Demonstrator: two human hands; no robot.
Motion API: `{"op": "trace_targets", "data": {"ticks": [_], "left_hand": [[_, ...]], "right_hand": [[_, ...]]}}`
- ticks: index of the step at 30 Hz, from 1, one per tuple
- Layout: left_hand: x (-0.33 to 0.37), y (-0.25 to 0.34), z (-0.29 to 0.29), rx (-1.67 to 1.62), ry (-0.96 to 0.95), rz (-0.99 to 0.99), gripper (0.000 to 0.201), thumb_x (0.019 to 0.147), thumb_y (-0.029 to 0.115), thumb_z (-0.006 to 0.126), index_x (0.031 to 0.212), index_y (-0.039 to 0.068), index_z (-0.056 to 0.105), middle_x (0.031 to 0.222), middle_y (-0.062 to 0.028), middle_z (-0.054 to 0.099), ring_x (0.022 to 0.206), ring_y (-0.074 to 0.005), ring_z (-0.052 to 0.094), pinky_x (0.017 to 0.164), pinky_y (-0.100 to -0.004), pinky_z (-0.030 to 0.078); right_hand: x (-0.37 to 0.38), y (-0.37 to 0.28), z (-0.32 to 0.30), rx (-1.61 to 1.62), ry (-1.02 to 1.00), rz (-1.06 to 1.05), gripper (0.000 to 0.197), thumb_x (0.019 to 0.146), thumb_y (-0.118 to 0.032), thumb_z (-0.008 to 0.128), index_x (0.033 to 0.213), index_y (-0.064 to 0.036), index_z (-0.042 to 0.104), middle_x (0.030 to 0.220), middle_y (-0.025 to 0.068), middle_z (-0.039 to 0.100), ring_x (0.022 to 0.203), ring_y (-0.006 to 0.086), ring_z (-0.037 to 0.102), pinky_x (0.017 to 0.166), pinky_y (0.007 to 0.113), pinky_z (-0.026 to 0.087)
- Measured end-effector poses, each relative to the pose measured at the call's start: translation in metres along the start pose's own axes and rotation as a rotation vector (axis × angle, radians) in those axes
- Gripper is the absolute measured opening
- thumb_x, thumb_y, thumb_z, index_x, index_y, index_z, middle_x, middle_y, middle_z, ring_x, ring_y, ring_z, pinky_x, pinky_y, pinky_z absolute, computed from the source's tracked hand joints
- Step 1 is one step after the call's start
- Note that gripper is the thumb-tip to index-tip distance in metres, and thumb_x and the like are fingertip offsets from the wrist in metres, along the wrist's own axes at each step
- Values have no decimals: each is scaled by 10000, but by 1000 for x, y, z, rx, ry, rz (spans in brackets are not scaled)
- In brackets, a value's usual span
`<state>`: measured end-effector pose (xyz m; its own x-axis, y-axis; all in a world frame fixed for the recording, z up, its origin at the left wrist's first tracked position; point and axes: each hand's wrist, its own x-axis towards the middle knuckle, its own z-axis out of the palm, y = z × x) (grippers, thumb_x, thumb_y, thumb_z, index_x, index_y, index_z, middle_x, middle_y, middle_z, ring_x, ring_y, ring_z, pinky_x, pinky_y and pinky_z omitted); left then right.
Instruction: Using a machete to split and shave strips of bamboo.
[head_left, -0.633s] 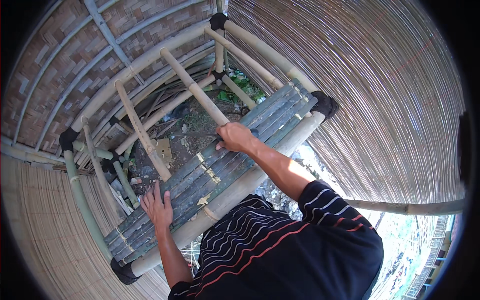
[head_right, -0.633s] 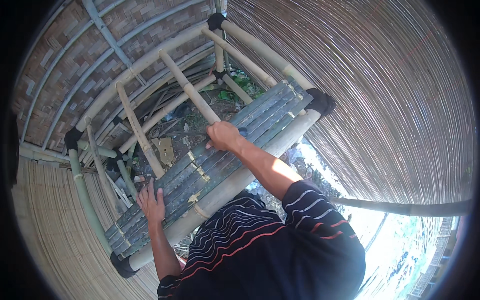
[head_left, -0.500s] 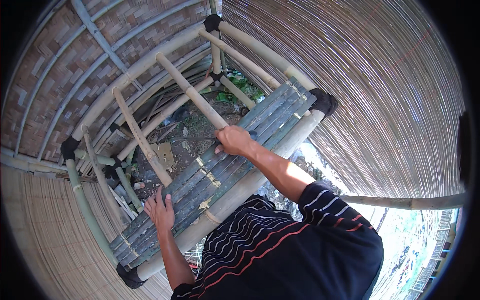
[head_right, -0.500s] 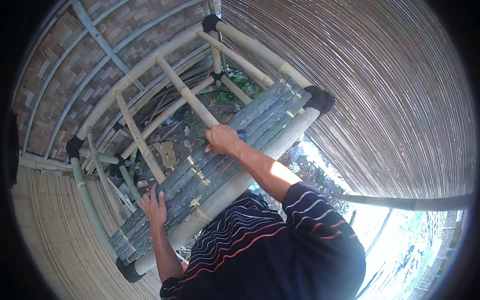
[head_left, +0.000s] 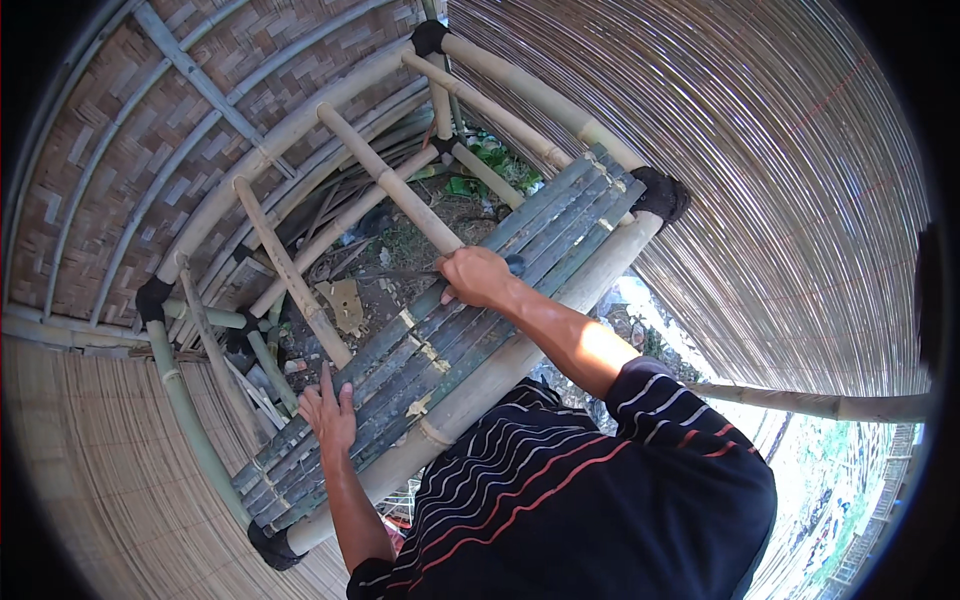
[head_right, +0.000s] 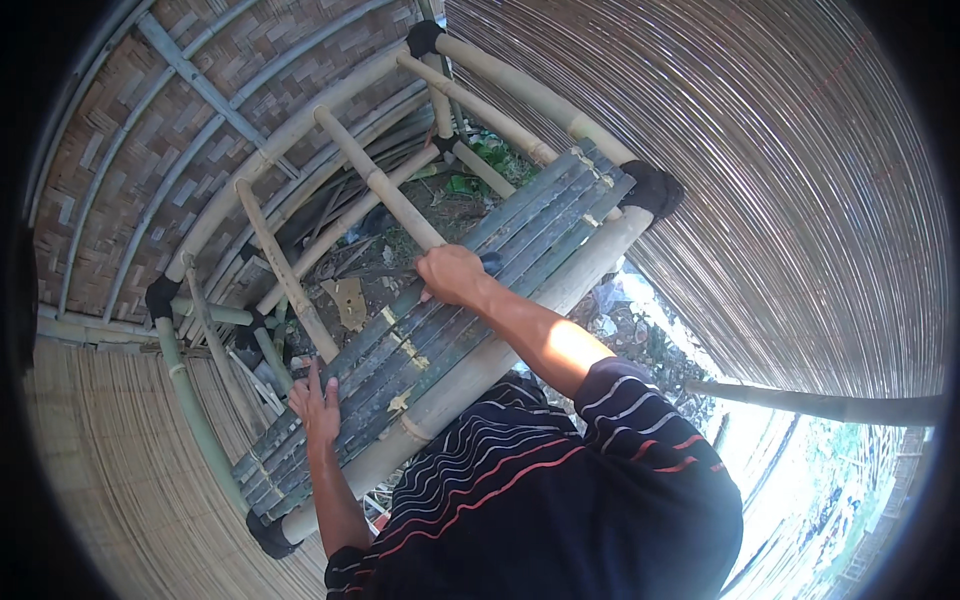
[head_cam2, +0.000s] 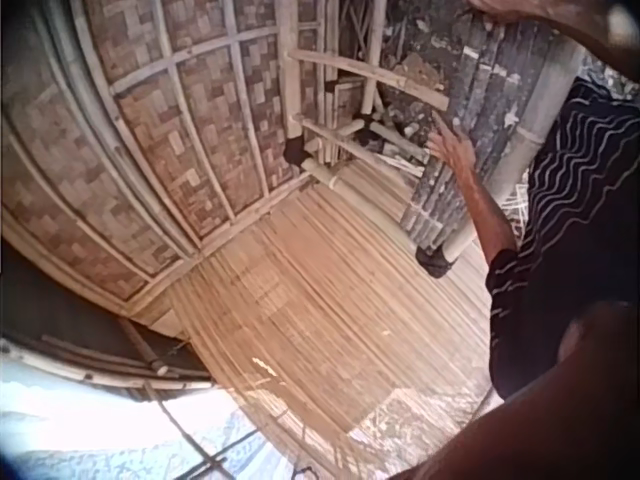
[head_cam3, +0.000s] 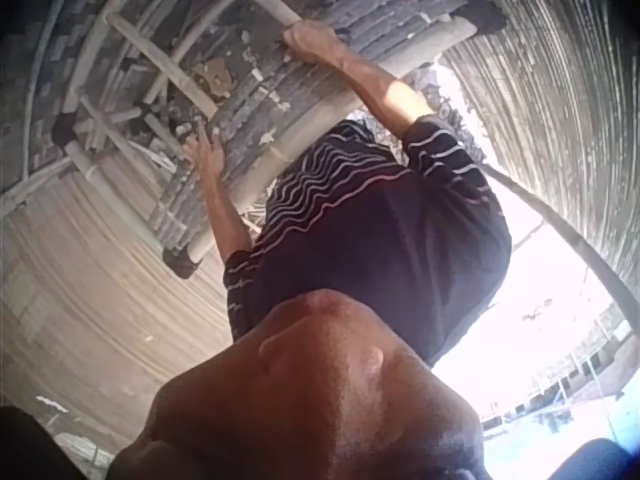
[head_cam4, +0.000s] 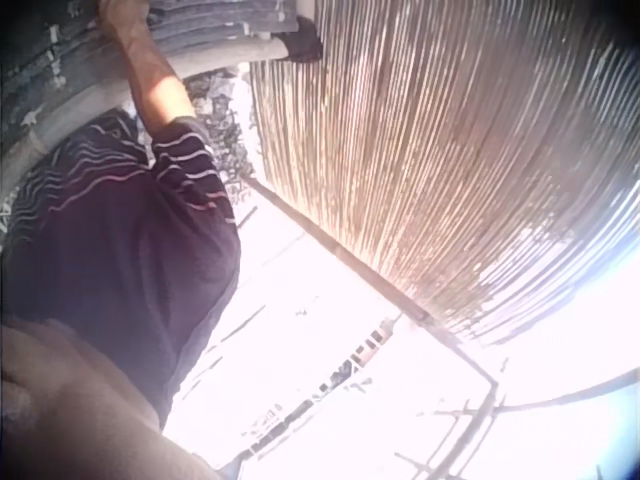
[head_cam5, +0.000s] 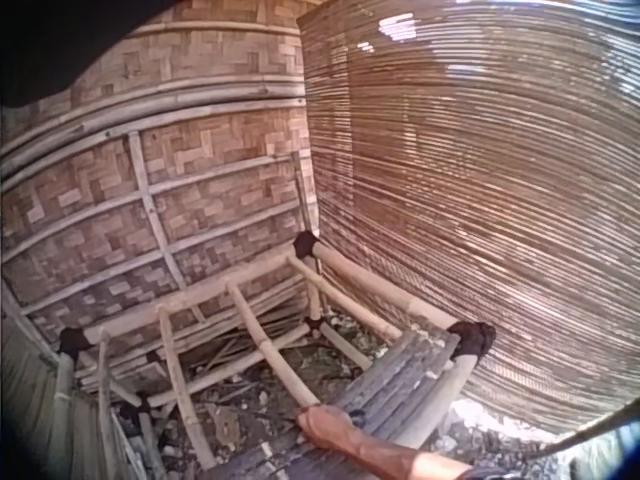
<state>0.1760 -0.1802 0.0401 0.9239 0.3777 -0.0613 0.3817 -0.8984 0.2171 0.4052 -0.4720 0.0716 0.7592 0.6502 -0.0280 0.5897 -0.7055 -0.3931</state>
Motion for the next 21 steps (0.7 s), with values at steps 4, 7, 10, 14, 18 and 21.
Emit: {"op": "trace_targets", "data": {"ticks": [4, 7, 10, 14, 18, 21], "left_hand": [[-3, 0, -4, -39, 36, 9, 702, 927, 439, 619, 1529, 183, 362, 1178, -164, 467, 1170, -337, 385, 1073, -467, 241], [-15, -5, -5, -109, 263, 109, 747, 866, 459, 693, 1502, 184, 414, 1216, -161, 471, 1211, -343, 380, 1098, -476, 219], [-18, -12, -3, -47, 180, 93, 735, 819, 472, 742, 1447, 181, 495, 1238, -158, 476, 1223, -342, 387, 1105, -480, 216], [-15, -5, 0, -88, 185, -14, 631, 830, 462, 738, 1369, 169, 587, 1211, -161, 490, 1196, -340, 415, 1084, -482, 252], [-19, -6, -1, -94, 192, -58, 588, 855, 447, 720, 1361, 171, 602, 1165, -162, 501, 1166, -337, 433, 1063, -477, 278], [-15, -6, 0, -50, 193, -7, 589, 879, 436, 691, 1400, 190, 573, 1117, -143, 500, 1113, -321, 441, 1041, -442, 287]], "right_hand": [[3, 1, -1, -11, -9, 27, 374, 715, -331, 817, 913, -35, 702, 825, 171, 705, 865, 372, 702, 771, 447, 556], [5, 3, -1, 10, -2, 29, 369, 707, -324, 825, 906, -36, 708, 827, 166, 709, 860, 371, 704, 774, 445, 558], [7, 3, 0, 22, -12, 23, 365, 702, -319, 828, 900, -35, 713, 830, 161, 712, 857, 370, 705, 777, 442, 558], [7, 2, -5, 32, -27, 23, 360, 696, -321, 830, 883, -33, 722, 834, 157, 715, 868, 372, 704, 784, 441, 556], [10, -3, 2, 40, -38, 7, 358, 692, -330, 831, 868, -36, 726, 824, 160, 714, 863, 367, 706, 785, 432, 556], [11, -4, 2, 13, -37, -33, 371, 691, -342, 831, 871, -35, 727, 816, 165, 713, 842, 360, 711, 771, 429, 560]]}}
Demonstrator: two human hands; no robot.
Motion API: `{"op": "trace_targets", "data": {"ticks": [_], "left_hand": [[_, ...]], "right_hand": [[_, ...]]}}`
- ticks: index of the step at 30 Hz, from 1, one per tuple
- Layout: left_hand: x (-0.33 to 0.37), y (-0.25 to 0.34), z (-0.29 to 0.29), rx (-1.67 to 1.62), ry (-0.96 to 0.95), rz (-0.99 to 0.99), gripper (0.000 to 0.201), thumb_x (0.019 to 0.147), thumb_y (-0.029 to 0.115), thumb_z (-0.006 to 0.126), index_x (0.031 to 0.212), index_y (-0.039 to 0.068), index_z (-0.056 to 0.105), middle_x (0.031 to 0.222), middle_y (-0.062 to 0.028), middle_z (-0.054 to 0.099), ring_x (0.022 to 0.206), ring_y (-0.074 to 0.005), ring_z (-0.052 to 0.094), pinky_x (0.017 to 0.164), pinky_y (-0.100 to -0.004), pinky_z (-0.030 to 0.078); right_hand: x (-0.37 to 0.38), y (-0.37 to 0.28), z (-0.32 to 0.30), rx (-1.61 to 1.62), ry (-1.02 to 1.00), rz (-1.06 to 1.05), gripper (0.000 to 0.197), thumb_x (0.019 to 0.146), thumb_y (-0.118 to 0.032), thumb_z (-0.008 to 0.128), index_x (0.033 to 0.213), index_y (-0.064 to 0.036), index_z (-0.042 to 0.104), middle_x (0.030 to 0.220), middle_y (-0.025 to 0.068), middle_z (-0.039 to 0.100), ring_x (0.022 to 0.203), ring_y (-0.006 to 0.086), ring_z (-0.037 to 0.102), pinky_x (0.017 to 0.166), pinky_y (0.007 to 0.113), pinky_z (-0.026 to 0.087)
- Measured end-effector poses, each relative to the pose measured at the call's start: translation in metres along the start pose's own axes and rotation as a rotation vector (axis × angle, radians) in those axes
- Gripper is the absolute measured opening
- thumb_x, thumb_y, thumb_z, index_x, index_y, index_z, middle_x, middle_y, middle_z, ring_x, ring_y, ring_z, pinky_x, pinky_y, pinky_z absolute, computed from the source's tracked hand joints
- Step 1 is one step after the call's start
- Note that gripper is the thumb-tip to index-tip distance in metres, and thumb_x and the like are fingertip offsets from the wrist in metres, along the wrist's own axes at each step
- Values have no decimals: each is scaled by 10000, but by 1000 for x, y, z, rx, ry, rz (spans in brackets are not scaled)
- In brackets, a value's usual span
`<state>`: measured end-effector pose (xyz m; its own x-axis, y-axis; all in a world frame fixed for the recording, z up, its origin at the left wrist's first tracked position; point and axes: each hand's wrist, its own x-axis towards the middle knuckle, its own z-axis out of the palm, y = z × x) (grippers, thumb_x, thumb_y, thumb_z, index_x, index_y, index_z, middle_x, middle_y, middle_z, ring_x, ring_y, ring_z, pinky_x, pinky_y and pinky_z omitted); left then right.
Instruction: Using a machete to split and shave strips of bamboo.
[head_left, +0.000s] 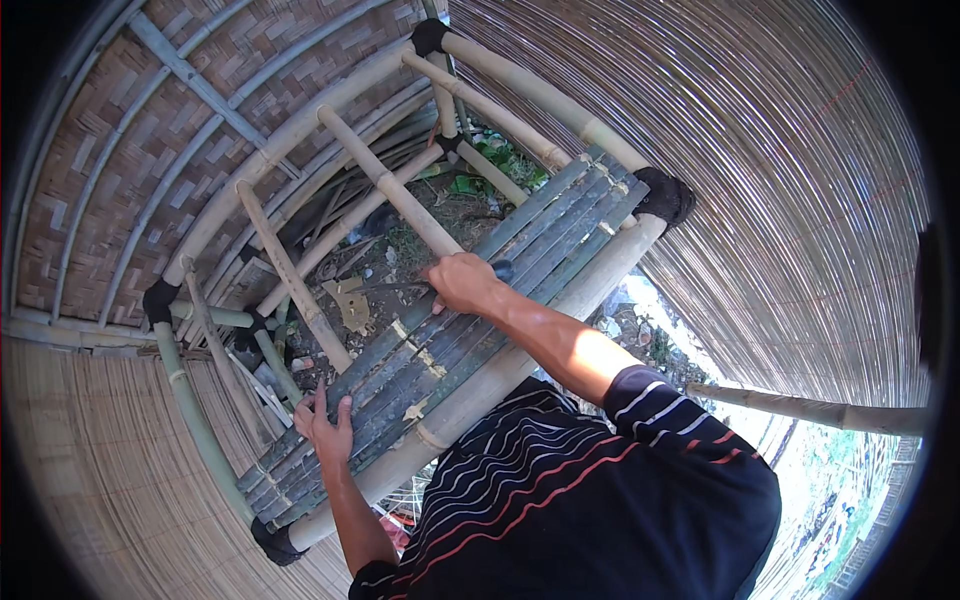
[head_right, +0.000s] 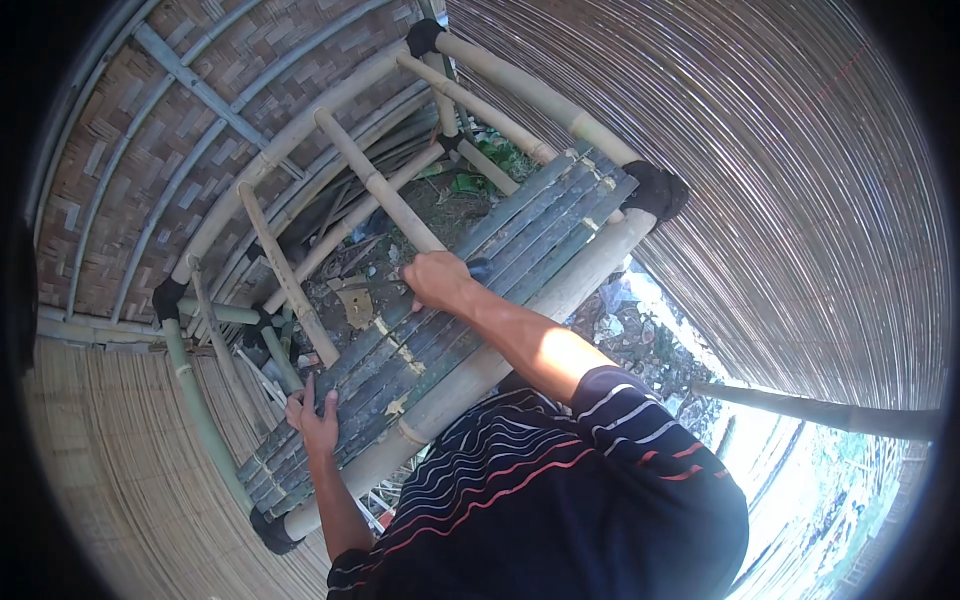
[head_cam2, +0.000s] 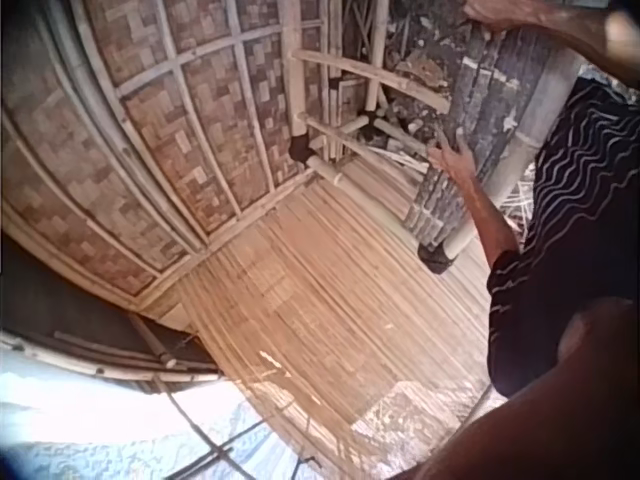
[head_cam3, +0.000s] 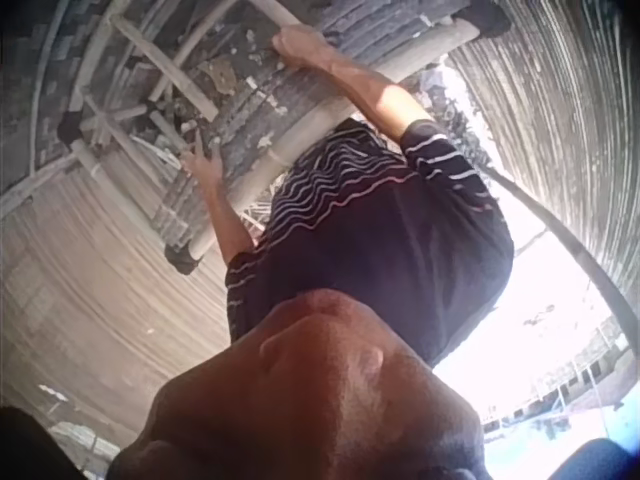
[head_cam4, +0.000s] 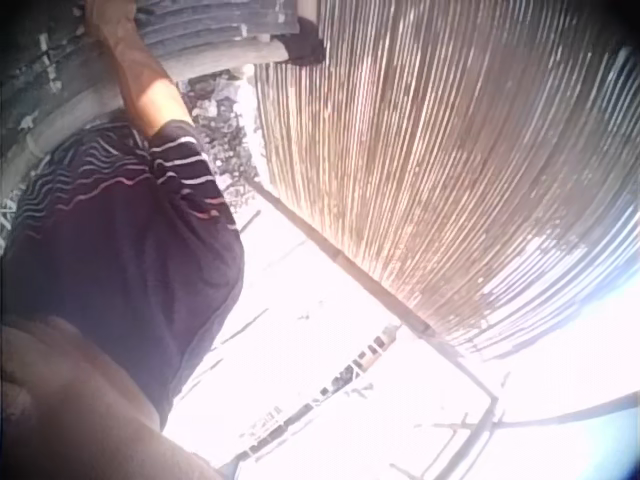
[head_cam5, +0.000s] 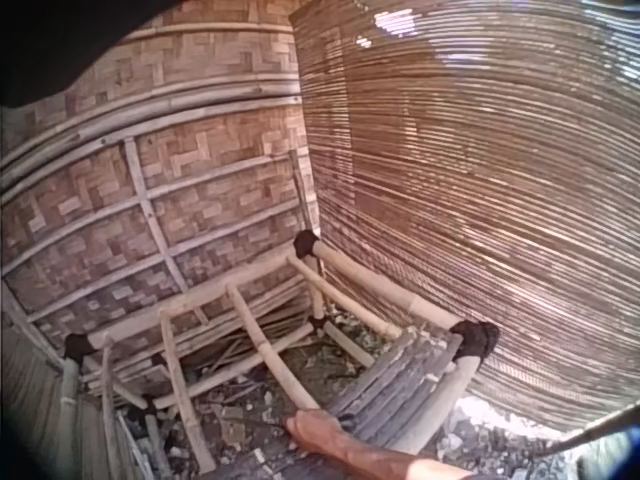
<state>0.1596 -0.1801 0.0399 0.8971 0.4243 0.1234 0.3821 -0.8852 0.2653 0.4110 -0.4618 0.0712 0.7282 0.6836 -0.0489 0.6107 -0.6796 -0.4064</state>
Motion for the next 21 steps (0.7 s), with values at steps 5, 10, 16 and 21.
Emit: {"op": "trace_targets", "data": {"ticks": [5, 10, 16, 21], "left_hand": [[3, 7, -3, -18, -82, -79, 610, 878, 418, 704, 1422, 191, 548, 1155, -157, 496, 1161, -331, 426, 1065, -461, 275], [-12, 32, -44, -98, 83, -153, 650, 864, 355, 735, 1433, 129, 517, 1271, -181, 495, 1229, -333, 436, 1074, -436, 311], [-67, 105, -236, -669, -168, 3, 650, 538, 239, 946, 1099, 3, 718, 961, -89, 672, 848, -189, 631, 774, -336, 478], [-134, 193, -329, -576, 188, 600, 135, 794, 227, 747, 752, 108, 700, 689, 18, 593, 632, -136, 579, 682, -297, 508]], "right_hand": [[-3, 7, -7, -11, -12, -6, 379, 697, -347, 831, 874, -27, 729, 809, 171, 710, 824, 360, 715, 739, 432, 567], [2, 1, -11, 1, -64, -29, 378, 727, -333, 816, 910, -21, 707, 828, 195, 706, 815, 378, 706, 742, 443, 562], [-13, -11, -38, 287, 189, -3, 512, 734, -296, 839, 1097, 24, 672, 850, 249, 680, 797, 414, 676, 718, 451, 528], [-6, -37, -39, 420, 188, 13, 564, 738, -218, 858, 1214, 5, 653, 807, 137, 709, 643, 182, 617, 677, 328, 513]]}}
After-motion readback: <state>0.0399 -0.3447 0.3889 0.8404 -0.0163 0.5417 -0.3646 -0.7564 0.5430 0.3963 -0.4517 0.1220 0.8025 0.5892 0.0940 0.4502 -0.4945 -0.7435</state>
